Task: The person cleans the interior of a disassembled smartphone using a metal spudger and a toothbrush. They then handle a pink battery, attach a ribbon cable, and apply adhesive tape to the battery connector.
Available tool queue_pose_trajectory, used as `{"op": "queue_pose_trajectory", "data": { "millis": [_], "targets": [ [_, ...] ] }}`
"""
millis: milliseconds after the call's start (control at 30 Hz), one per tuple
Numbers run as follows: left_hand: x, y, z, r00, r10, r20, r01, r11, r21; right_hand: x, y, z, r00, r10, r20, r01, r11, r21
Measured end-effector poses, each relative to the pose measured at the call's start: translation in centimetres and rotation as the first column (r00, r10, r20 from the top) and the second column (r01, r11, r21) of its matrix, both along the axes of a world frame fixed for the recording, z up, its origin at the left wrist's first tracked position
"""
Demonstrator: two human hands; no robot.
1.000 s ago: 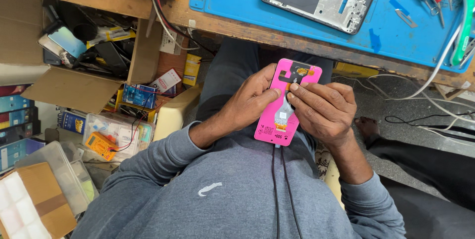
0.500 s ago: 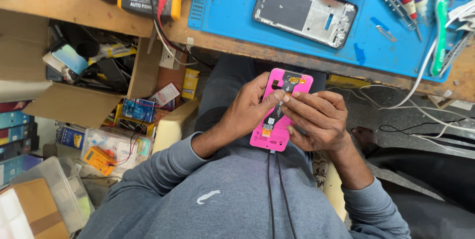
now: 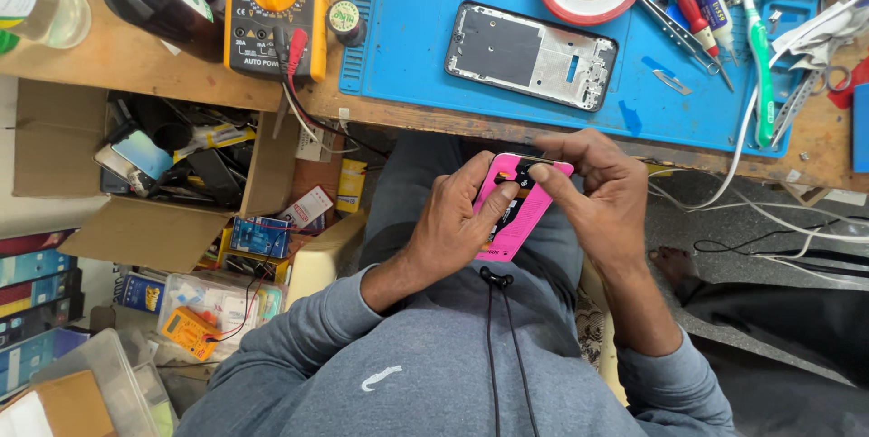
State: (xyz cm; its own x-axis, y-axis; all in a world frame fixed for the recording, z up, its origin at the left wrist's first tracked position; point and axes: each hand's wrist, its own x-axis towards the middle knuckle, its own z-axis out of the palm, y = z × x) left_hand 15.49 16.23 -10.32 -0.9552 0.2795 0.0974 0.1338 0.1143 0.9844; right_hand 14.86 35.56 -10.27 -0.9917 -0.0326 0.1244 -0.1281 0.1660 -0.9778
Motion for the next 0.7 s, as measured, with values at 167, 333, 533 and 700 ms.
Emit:
{"op": "queue_pose_trajectory", "data": {
  "millis": [167,333,533,700],
  "targets": [
    [-0.1,0.0,0.0,1.0,-0.016,0.005,0.016,0.999,-0.048,-0.1,0.0,-0.3,0.994,0.054,0.099,-0.042,0.991,-0.124],
    [-0.1,-0.1,-0.4,0.999,-0.037,0.04,0.037,0.999,0.009,-0.2,0.1,-0.3,0.987,0.092,0.135,-0.07,0.985,-0.161],
    [-0.1,-0.1,-1.2,0.998,-0.055,0.023,0.053,0.996,0.071,-0.5,0.3,-0.3,0.956,0.116,0.271,-0.052,0.971,-0.235],
    [-0.2,0.0,-1.8,0.991,-0.052,0.121,0.05,0.998,0.024,-1.1,0.3,-0.7,0.952,0.172,0.254,-0.111,0.965,-0.236]
  ]
}}
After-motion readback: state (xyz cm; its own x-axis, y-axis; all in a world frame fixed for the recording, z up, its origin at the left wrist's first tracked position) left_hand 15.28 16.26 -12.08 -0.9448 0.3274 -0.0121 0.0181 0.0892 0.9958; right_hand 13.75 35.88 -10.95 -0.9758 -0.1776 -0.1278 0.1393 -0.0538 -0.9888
